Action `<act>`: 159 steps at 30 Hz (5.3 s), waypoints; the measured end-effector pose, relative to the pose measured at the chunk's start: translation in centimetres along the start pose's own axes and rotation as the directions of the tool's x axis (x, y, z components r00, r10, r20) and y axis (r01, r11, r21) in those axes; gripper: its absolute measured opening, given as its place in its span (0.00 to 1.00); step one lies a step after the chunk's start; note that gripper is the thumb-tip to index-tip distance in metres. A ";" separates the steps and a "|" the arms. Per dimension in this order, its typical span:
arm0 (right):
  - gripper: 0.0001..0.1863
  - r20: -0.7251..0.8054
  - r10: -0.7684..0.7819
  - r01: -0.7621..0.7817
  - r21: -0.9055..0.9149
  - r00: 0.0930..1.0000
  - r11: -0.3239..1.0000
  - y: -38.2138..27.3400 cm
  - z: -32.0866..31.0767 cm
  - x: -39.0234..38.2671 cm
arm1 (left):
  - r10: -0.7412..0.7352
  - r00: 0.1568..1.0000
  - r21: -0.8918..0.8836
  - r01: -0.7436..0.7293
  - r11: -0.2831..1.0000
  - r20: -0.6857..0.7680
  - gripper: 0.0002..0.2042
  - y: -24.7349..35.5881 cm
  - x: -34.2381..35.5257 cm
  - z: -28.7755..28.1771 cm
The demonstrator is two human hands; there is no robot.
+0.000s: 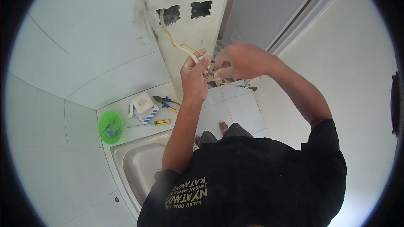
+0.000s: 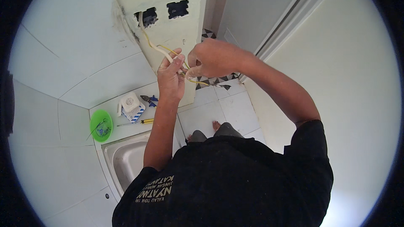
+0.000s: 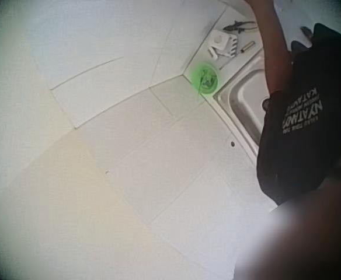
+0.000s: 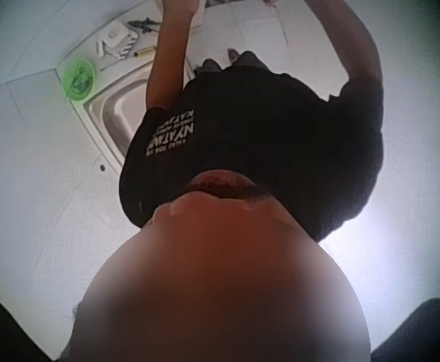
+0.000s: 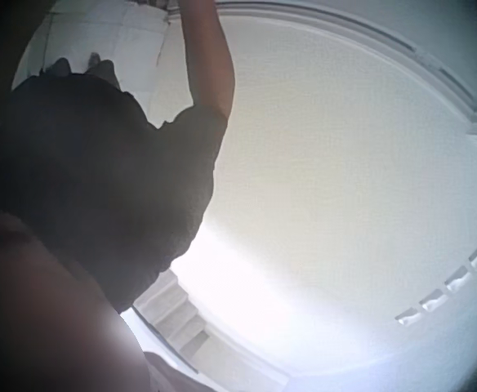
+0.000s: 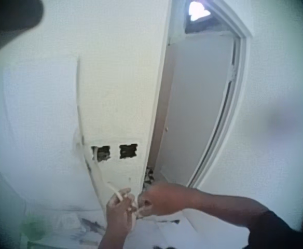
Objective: Strip and connect electrical wires inside a wall cavity.
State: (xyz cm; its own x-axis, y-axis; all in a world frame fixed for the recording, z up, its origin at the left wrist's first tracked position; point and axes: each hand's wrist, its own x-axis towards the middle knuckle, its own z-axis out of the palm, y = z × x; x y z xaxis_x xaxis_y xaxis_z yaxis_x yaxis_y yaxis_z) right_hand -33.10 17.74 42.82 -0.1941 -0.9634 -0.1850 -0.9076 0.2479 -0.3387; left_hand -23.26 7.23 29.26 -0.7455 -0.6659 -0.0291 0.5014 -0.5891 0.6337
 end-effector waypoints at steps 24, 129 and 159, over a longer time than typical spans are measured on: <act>0.16 0.074 -0.076 0.029 0.497 0.994 0.868 3.2 5.0 4.3 | 0.002 0.977 0.092 -0.022 0.995 0.214 0.07 1.8 2.8 -5.7; 0.22 0.280 -0.315 0.174 0.432 0.907 0.885 -7.2 -10.8 8.3 | 0.515 0.682 0.712 -0.679 0.179 0.520 0.04 7.4 -2.3 -1.6; 0.24 -0.188 -0.333 0.373 0.630 0.924 0.681 -1.1 -11.1 8.1 | 0.395 0.836 0.885 -0.454 0.105 0.382 0.04 7.7 -1.9 -9.3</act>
State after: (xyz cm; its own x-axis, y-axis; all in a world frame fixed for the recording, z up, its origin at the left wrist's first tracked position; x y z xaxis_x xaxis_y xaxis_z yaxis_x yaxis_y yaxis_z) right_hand -37.82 8.57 51.91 0.0533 -0.9919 0.1149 -0.4565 -0.1266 -0.8807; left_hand -13.94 -0.31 27.01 -0.5927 -0.6142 0.5211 0.0024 0.6456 0.7637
